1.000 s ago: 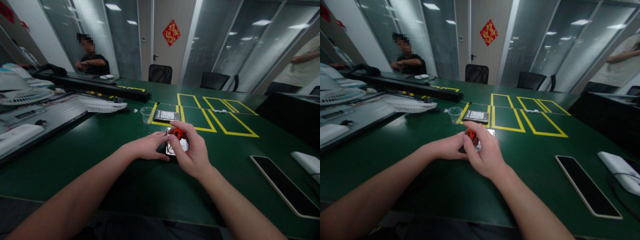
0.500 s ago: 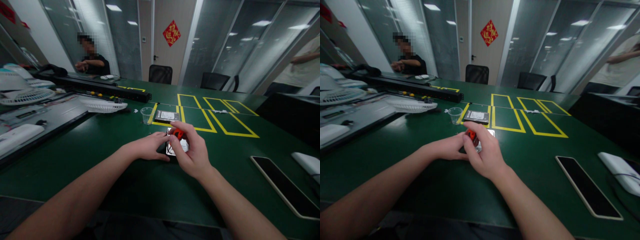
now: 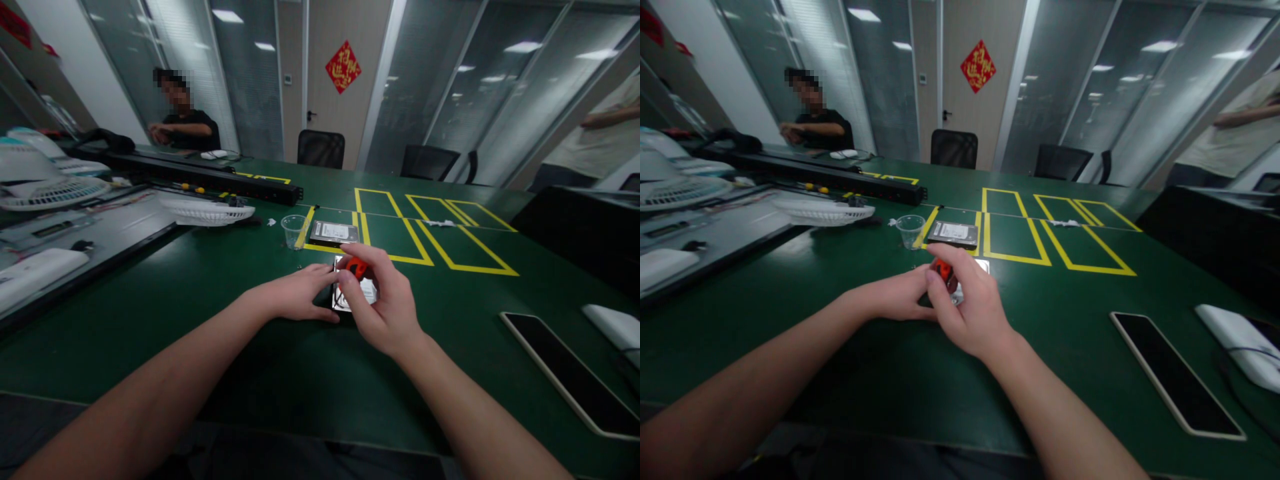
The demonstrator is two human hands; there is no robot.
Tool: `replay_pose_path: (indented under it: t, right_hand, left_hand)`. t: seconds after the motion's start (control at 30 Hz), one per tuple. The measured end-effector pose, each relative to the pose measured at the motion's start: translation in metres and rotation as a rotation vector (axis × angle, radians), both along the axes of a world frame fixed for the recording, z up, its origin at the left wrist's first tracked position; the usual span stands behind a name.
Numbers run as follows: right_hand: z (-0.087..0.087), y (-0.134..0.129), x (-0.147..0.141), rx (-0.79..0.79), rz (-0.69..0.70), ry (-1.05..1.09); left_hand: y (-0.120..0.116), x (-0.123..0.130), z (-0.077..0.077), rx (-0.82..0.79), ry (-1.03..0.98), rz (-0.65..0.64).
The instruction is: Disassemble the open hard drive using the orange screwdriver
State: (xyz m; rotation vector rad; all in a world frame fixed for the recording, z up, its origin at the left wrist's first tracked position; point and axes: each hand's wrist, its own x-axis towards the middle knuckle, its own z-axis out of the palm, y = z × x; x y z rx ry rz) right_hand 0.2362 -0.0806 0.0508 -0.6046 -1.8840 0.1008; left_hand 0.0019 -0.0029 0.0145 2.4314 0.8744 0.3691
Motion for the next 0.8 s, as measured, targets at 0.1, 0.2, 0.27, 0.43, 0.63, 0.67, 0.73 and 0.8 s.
replay_pose_path:
  t: [0.1, 0.2, 0.27, 0.43, 0.63, 0.67, 0.73, 0.8]
  right_hand:
    - [-0.0003, 0.0002, 0.0, 0.006, 0.002, 0.001]
    - [0.0, 0.0, 0.0001, 0.0, 0.001, -0.001]
    - [0.0003, -0.0002, 0.0002, -0.006, -0.001, -0.003]
    - [-0.0004, 0.0, 0.0002, 0.0, 0.0, 0.004]
    - [-0.0003, 0.0002, -0.0003, 0.009, -0.003, -0.001]
    - [-0.0003, 0.0002, -0.0004, 0.01, -0.001, 0.001]
    - [-0.0004, 0.0002, -0.0003, 0.007, 0.002, 0.004]
    - [-0.0006, 0.0004, -0.0001, 0.003, 0.004, 0.007]
  left_hand:
    - [-0.0001, 0.0001, -0.0006, -0.002, 0.001, 0.003]
    - [-0.0004, 0.0002, -0.0002, -0.012, 0.011, 0.013]
    - [-0.0005, 0.0003, 0.0002, -0.018, 0.012, 0.009]
    - [0.0001, 0.0008, 0.0002, -0.017, 0.011, 0.008]
    - [0.0001, 0.0001, 0.0013, -0.005, 0.02, -0.004]
    - [0.0, 0.0001, 0.0016, -0.006, 0.026, -0.002]
    - [-0.0003, 0.0004, 0.002, -0.009, 0.036, 0.005]
    - [-0.0005, 0.0009, 0.0025, -0.003, 0.031, 0.002]
